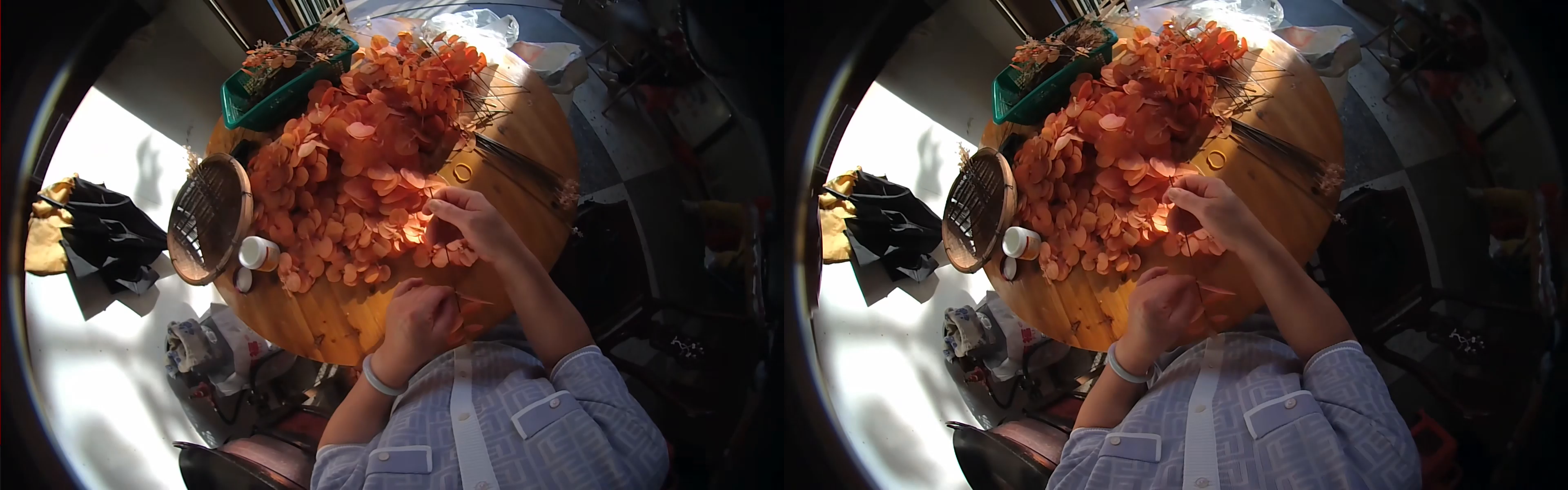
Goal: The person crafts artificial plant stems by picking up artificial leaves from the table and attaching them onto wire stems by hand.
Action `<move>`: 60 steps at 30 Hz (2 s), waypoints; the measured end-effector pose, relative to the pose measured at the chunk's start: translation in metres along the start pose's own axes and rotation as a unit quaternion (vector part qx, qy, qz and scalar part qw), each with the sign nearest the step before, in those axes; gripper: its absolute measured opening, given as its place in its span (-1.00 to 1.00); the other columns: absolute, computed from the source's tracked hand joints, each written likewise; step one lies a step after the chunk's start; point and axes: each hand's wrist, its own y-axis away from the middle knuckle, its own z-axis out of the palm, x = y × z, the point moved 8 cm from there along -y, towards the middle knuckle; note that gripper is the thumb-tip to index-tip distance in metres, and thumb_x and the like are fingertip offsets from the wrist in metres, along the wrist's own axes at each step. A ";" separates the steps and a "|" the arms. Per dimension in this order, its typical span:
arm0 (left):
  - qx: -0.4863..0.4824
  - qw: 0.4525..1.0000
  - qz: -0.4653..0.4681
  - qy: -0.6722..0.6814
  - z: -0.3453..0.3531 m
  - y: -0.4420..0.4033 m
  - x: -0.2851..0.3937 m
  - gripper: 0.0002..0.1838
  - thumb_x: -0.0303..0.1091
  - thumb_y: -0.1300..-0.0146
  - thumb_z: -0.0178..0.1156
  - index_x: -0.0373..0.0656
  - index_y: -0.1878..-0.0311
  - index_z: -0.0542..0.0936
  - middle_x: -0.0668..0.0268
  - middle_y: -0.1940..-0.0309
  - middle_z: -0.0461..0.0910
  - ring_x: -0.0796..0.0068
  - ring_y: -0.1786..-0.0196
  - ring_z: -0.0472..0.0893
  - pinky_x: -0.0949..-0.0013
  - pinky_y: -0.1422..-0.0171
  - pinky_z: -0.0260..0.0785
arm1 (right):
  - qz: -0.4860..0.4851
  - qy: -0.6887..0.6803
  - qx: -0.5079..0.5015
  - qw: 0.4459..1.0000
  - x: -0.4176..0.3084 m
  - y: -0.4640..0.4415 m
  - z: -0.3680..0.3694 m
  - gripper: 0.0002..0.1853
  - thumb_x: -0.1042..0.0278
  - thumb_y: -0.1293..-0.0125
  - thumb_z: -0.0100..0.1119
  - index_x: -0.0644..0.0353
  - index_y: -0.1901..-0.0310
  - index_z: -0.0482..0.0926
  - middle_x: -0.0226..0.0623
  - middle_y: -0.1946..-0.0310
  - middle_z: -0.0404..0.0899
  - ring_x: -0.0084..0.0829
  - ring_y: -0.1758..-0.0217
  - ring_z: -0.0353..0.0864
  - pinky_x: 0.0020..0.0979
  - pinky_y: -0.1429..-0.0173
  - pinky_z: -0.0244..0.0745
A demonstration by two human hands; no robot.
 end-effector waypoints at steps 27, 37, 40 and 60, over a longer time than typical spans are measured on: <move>0.181 0.907 0.222 -0.309 -0.065 -0.097 0.008 -0.80 -0.52 -0.09 0.33 -0.08 0.19 0.64 0.28 0.24 0.52 0.25 0.19 0.56 0.19 0.03 0.39 | -0.068 0.087 0.033 0.993 -0.054 0.043 -0.022 -0.79 0.44 -0.48 0.09 0.33 -0.04 0.57 -0.38 0.47 0.63 -0.72 0.50 0.50 -0.59 0.42 0.38; 0.149 0.989 0.000 0.019 -0.057 -0.035 -0.005 -0.55 -0.33 -0.21 0.43 -0.20 -0.14 0.57 0.21 0.04 0.59 0.32 0.09 0.60 0.26 -0.04 0.48 | -0.066 0.131 -0.017 0.989 -0.022 0.036 0.005 -0.78 0.46 -0.48 0.11 0.29 -0.04 0.68 -0.40 0.50 0.62 -0.69 0.55 0.51 -0.59 0.48 0.37; 0.112 0.908 -0.209 0.345 -0.034 -0.025 -0.043 -0.69 -0.32 -0.39 0.33 -0.34 -0.05 0.60 0.32 0.19 0.67 0.69 0.21 0.59 0.57 0.15 0.47 | -0.182 0.202 -0.003 0.962 -0.029 0.047 0.018 -0.80 0.49 -0.46 0.14 0.32 0.00 0.69 -0.37 0.50 0.62 -0.65 0.46 0.57 -0.54 0.41 0.43; 0.182 0.873 -0.231 0.389 -0.018 -0.020 -0.046 -0.88 -0.50 -0.38 0.26 -0.37 0.16 0.69 0.37 0.36 0.69 0.73 0.35 0.59 0.65 0.23 0.42 | -0.299 0.432 0.063 0.849 -0.023 0.087 0.023 -0.82 0.59 -0.32 0.21 0.28 0.05 0.60 -0.01 0.35 0.65 -0.06 0.32 0.73 -0.28 0.27 0.55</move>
